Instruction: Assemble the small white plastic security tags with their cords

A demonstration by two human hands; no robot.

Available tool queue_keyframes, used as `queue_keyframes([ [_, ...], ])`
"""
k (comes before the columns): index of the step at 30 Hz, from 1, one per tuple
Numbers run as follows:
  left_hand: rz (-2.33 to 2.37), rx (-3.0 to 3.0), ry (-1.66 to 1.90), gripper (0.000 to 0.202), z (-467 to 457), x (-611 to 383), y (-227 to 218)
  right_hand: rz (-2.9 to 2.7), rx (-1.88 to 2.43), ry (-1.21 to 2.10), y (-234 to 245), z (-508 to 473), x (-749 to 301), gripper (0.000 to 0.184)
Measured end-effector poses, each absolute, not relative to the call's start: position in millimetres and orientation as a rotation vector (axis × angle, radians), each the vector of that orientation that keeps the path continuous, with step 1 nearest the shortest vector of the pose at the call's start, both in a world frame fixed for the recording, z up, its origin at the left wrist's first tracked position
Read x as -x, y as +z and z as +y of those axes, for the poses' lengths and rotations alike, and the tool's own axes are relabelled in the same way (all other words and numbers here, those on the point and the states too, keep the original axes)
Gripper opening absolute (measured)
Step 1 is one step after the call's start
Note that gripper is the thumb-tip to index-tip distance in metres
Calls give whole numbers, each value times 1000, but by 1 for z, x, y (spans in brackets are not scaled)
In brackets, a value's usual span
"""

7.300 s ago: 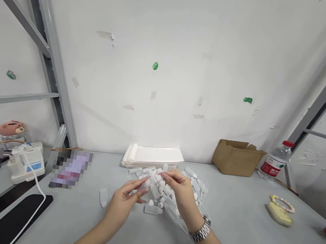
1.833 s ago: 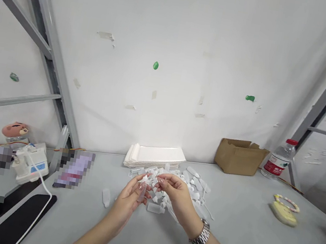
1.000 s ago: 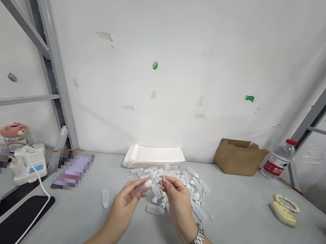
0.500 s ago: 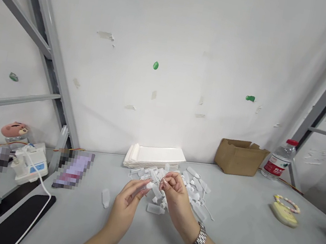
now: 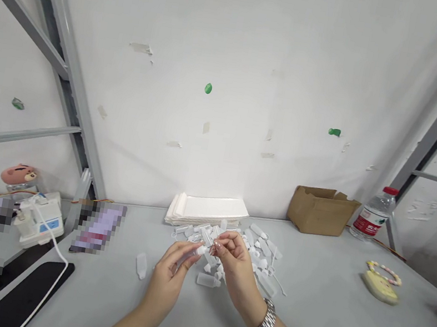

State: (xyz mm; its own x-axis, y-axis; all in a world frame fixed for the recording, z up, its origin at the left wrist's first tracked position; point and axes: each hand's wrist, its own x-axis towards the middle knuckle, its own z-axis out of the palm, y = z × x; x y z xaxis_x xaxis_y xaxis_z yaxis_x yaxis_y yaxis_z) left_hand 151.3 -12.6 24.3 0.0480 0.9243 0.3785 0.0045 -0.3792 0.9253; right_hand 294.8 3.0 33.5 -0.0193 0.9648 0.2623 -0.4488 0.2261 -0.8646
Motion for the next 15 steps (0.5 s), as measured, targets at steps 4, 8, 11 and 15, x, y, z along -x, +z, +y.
queue_keyframes([
  [4, 983, -1531, 1441, 22, -11, -151, 23, -1060, 671, 1275, 34, 2, -296, 15],
  [8, 992, -1522, 1439, 22, -11, -150, 23, -1068, 704, 1260, 34, 1, -296, 15],
  [11, 996, -1531, 1444, 23, -11, -151, 24, -1048, 712, 1254, 35, 1, -296, 16],
  [15, 1006, -1552, 1444, 22, -11, -151, 23, -1033, 726, 1264, 35, 1, -295, 17],
])
